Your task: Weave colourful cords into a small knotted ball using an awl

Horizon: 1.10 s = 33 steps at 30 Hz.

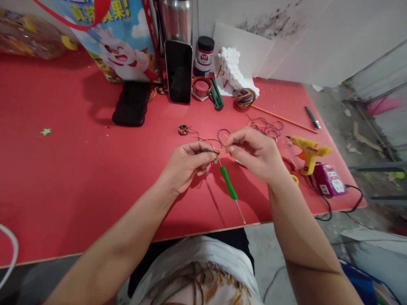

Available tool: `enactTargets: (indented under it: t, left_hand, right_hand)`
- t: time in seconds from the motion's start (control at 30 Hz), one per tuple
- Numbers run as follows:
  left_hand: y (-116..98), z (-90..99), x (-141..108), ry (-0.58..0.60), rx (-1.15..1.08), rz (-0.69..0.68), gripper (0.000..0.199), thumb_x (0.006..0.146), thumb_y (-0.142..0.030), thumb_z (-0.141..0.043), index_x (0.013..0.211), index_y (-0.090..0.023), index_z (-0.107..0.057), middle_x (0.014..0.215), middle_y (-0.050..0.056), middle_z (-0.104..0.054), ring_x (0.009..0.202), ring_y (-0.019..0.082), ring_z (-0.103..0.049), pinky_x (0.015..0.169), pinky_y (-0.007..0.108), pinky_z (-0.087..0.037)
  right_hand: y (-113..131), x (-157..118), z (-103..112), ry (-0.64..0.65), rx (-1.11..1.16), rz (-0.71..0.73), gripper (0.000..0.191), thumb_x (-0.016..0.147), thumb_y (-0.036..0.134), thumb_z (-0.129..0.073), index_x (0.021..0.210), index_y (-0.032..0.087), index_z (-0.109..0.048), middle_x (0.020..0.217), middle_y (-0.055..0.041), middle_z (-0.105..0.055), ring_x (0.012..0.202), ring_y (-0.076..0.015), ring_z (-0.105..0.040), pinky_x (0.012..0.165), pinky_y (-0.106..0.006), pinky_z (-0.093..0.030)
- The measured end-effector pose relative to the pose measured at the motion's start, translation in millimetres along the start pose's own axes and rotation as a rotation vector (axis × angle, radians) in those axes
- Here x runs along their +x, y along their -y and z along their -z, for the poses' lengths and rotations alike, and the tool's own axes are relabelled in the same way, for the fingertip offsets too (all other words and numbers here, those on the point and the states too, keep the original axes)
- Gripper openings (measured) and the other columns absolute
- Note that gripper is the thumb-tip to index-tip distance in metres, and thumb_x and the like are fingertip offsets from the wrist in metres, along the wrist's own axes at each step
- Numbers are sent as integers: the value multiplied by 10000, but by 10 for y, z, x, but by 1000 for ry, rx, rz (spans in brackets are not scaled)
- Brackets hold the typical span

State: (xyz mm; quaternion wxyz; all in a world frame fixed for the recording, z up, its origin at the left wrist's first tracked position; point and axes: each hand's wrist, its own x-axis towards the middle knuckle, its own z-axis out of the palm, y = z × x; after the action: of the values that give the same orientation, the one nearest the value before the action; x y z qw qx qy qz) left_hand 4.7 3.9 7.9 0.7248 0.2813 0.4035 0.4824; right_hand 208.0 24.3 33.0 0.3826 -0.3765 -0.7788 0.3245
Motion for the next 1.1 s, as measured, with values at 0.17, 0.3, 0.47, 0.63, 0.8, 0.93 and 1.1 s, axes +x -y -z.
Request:
enactTargets:
  t: [0.17, 0.3, 0.47, 0.63, 0.8, 0.93, 1.1]
  left_hand:
    - [-55, 6, 39, -78, -40, -56, 171, 582, -171, -902, 679, -154, -761, 609, 9, -705, 435, 43, -482, 382, 148, -319]
    - [-12, 35, 44, -122, -4, -126, 167, 629, -183, -906, 718, -163, -766, 645, 4, -716, 470, 52, -517, 414, 155, -376]
    - [66, 50, 42, -146, 118, -243, 129, 710, -189, -879, 790, -173, -779, 603, -28, -668, 457, 55, -519, 437, 172, -395]
    - [64, 39, 29, -150, 212, -308, 96, 753, -154, -830, 818, -188, -769, 577, -52, -642, 421, 57, -491, 428, 191, -409]
    - [68, 43, 20, -149, 278, -328, 108, 765, -145, -817, 848, -199, -775, 579, -60, -624, 411, 60, -471, 427, 205, -421]
    - [97, 61, 34, -166, 292, -330, 78, 802, -161, -796, 861, -207, -777, 587, -56, -620, 415, 63, -458, 430, 212, -414]
    - [111, 106, 56, -154, 339, -377, 82, 829, -158, -799, 882, -221, -798, 663, -35, -673, 502, 74, -522, 501, 219, -454]
  right_hand:
    - [-68, -166, -126, 85, -338, 294, 170, 966, 234, -701, 1107, 221, -607, 1073, -112, -718, 1020, -263, -679, 892, -421, -572]
    - [-119, -190, -309, -113, -542, 416, 360, 953, 470, -771, 1120, 200, -600, 1014, -146, -724, 941, -298, -665, 812, -447, -578]
    - [-124, -171, -420, -279, -616, 486, 169, 1003, 318, -724, 1095, 209, -633, 902, -101, -722, 804, -250, -630, 722, -400, -559]
    - [-127, -218, -454, -305, -442, 435, 192, 969, 130, -727, 1142, 195, -675, 938, -89, -759, 825, -213, -676, 746, -353, -589]
    - [-130, -282, -460, -312, -328, 369, 214, 955, 95, -730, 1145, 192, -709, 986, -97, -796, 884, -221, -713, 801, -363, -612]
    - [-123, -309, -455, -295, -329, 370, 266, 981, 123, -691, 1237, 194, -711, 1041, -114, -796, 926, -248, -736, 807, -404, -627]
    - [-114, -317, -436, -297, -280, 332, 247, 991, 124, -680, 1221, 186, -748, 1035, -106, -814, 926, -229, -745, 822, -385, -634]
